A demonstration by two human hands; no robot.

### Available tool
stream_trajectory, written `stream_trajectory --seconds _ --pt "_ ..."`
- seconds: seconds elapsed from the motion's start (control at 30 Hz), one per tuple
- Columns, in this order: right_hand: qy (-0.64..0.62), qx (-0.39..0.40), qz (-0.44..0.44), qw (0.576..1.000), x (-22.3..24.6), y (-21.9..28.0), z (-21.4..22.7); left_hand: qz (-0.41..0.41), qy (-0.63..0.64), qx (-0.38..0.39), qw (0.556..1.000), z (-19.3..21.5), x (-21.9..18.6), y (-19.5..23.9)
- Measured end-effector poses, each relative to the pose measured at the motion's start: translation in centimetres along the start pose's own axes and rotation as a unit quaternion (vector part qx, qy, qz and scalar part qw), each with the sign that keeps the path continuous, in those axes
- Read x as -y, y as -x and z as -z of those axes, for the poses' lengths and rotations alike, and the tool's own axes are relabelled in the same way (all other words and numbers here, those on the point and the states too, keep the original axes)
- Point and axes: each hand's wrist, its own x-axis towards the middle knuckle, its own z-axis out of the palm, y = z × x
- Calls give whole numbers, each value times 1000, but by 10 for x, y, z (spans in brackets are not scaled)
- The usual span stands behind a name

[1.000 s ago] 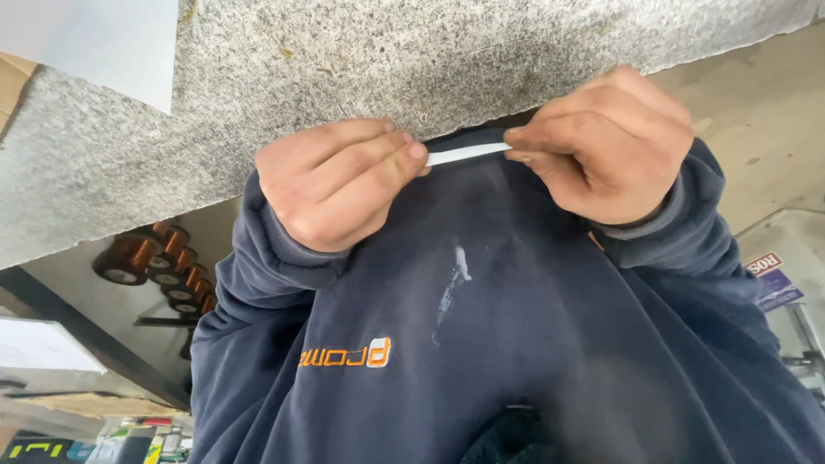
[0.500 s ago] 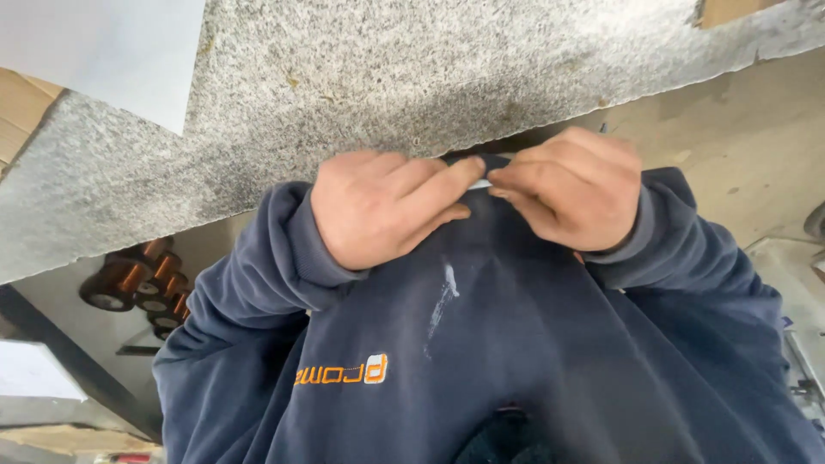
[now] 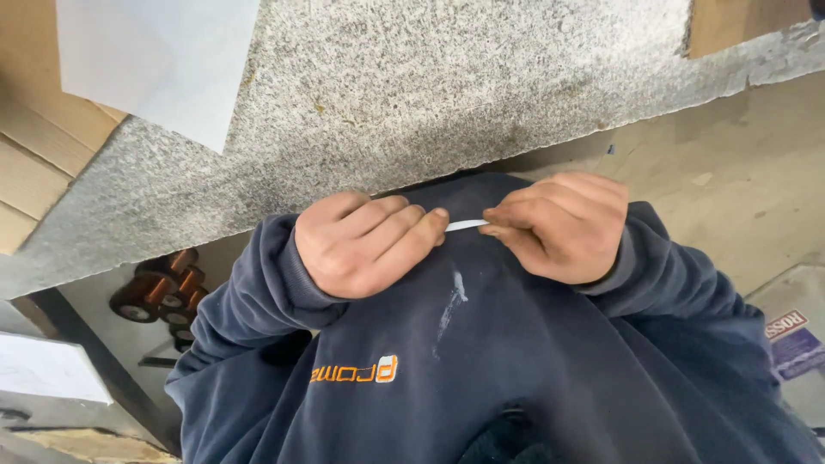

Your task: Preparing insulation materials for an electric motor by folding and cutting strips at a workbench.

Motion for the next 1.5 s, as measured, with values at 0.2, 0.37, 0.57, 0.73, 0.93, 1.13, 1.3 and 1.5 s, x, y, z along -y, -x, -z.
stream_trajectory --seconds 0.2,0.37,0.57,0.73,0.93,1.13,1.3,1.5 --pt "-25 -12 -49 998 -5 2 -4 26 7 -1 1000 8 2 3" --pt "30 -26 -28 999 -9 -12 -7 127 58 18 990 1 5 8" --pt "80 -10 88 993 -11 -40 -17 159 55 2 986 -7 10 14" --pt "72 6 143 987 -12 -49 -20 166 49 28 985 -8 14 20" --pt "105 36 158 981 -13 -55 -17 140 55 2 989 -13 20 27" --pt "153 59 178 970 -10 -74 -6 185 -19 92 978 -21 22 30" --pt "220 30 155 962 -33 -93 4 268 -73 67 958 0 39 9" --pt "331 -34 39 942 -51 -108 13 307 -161 -136 928 -13 84 -18"
